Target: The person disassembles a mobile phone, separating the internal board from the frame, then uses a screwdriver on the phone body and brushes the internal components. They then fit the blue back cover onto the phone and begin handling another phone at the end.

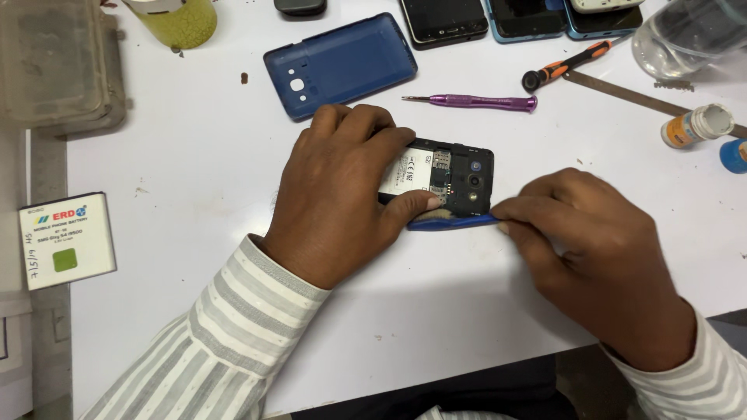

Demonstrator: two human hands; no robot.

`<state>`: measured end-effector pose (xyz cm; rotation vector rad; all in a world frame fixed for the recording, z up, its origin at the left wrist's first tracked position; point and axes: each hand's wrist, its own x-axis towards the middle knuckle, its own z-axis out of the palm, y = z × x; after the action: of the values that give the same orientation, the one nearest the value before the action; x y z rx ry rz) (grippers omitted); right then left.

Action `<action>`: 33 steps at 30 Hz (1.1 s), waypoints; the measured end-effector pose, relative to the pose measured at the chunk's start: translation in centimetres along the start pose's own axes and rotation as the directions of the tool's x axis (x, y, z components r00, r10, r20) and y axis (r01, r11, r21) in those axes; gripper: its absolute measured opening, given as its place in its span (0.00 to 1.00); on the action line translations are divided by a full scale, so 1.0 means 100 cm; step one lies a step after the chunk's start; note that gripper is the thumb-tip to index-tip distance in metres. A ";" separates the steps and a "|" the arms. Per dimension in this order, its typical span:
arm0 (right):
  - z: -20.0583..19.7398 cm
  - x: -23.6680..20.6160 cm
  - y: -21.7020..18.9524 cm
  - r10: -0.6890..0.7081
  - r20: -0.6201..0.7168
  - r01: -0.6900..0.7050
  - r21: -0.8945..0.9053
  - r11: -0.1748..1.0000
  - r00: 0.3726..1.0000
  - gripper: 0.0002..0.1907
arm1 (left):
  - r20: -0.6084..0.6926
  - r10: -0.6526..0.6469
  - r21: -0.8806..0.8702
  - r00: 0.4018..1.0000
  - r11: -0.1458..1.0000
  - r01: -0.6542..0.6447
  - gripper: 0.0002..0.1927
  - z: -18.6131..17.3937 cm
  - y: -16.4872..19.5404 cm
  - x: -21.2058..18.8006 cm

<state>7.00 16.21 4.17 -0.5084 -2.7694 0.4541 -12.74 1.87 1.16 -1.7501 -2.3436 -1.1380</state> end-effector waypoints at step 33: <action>-0.018 -0.030 -0.005 0.283 0.164 -0.275 -0.068 0.959 0.945 0.23 | 0.035 -0.041 -0.008 0.999 0.999 0.041 0.36 0.004 0.015 -0.004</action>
<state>10.14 15.06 5.36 -0.9215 -2.8875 0.5221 -11.20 1.89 1.54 -1.7465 -2.4084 -1.1339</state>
